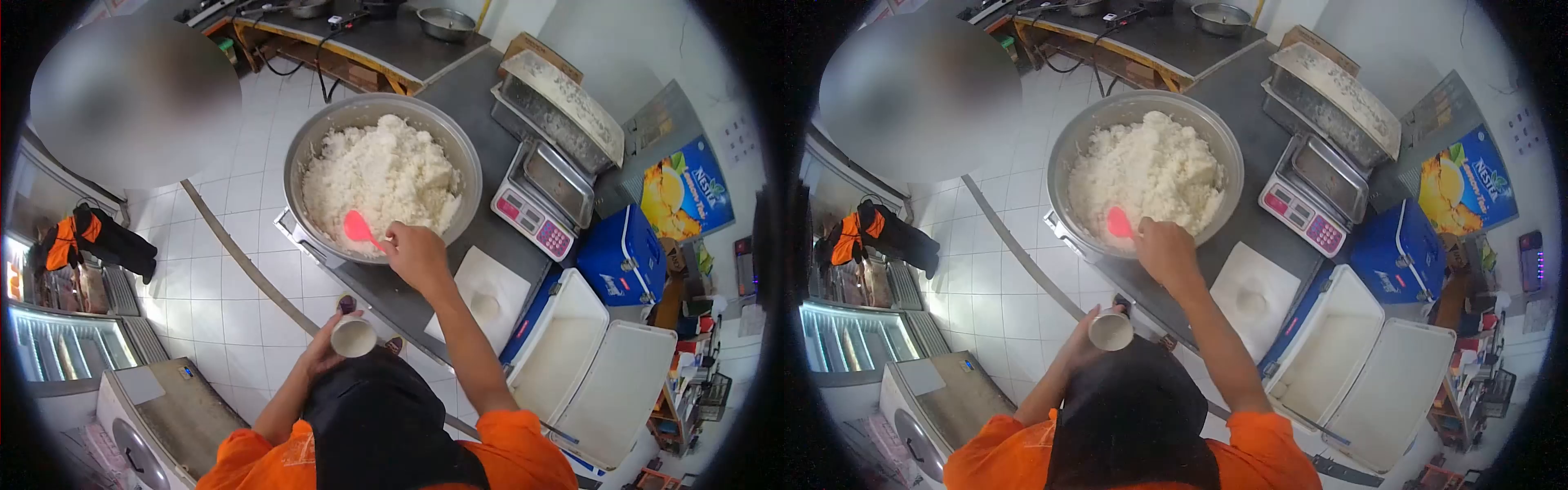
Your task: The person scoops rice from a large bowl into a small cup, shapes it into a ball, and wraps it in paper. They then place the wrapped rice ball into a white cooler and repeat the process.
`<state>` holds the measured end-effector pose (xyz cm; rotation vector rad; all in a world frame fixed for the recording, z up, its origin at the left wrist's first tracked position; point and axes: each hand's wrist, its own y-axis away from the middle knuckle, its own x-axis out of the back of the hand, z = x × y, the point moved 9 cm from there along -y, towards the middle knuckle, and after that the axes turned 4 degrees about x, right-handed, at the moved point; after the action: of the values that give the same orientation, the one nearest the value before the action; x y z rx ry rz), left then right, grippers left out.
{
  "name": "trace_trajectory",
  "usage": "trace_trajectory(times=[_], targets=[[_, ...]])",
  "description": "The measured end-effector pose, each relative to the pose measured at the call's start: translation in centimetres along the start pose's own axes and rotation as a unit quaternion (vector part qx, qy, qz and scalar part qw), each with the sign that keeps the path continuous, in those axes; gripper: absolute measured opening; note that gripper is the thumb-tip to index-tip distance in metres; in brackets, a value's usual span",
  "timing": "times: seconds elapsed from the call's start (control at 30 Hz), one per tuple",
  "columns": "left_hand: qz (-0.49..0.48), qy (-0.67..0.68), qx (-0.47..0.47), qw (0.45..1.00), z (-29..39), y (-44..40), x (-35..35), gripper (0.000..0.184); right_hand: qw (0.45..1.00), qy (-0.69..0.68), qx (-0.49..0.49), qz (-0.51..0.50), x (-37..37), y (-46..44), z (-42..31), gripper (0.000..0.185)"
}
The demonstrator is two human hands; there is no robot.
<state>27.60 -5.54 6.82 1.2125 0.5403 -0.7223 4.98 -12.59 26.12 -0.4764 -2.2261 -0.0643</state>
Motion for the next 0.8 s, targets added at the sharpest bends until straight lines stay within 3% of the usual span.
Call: trace_trajectory(times=[0.07, 0.17, 0.23, 0.33, 0.37, 0.43, 0.53, 0.6, 0.67, 0.77, 0.8], targets=[[0.0, 0.05, -0.041, 0.998, 1.9, 0.7, 2.4, 0.061, 0.968, 0.22, 0.05, -0.111, -6.4, -3.9, 1.3, 0.015], [0.0, 0.094, -0.101, 0.99, 6.9, 2.0, 3.6, 0.069, 0.948, 0.278, 0.073, -0.135, -10.9, -6.3, 2.0, 0.016], [0.086, 0.1, -0.182, 0.974, 11.0, 2.9, 6.0, 0.07, 0.94, 0.298, 0.089, -0.138, -12.3, -7.9, 1.2, 0.017], [0.087, 0.107, -0.206, 0.969, 15.7, 1.5, 10.3, 0.062, 0.901, 0.329, 0.014, -0.282, -14.6, -10.5, 0.4, 0.015], [0.098, 0.097, -0.226, 0.964, 17.7, 0.9, 11.1, 0.061, 0.899, 0.336, 0.01, -0.282, -15.6, -11.9, 0.8, 0.015], [0.105, 0.101, -0.244, 0.959, 22.3, 0.9, 9.1, 0.063, 0.808, 0.339, -0.037, -0.48, -19.3, -11.7, 4.2, 0.015], [0.14, -0.013, -0.278, 0.95, 28.6, 0.5, 6.2, 0.066, 0.845, 0.341, -0.062, -0.408, -14.0, -13.9, 0.9, 0.02], [0.165, -0.065, -0.283, 0.943, 31.0, 0.6, 3.7, 0.066, 0.915, 0.34, -0.108, -0.19, -7.6, -17.4, 1.3, 0.023], [0.21, -0.131, -0.291, 0.924, 31.8, -1.2, 4.5, 0.065, 0.911, 0.381, -0.154, -0.049, -2.2, -20.9, 2.3, 0.025], [0.215, -0.23, -0.315, 0.895, 32.0, -2.5, 3.6, 0.062, 0.896, 0.423, -0.12, -0.06, -2.4, -25.2, 8.7, 0.022], [0.203, -0.2, -0.295, 0.912, 32.4, -1.3, 1.8, 0.062, 0.896, 0.423, -0.12, -0.061, -2.8, -25.5, 9.0, 0.022]])
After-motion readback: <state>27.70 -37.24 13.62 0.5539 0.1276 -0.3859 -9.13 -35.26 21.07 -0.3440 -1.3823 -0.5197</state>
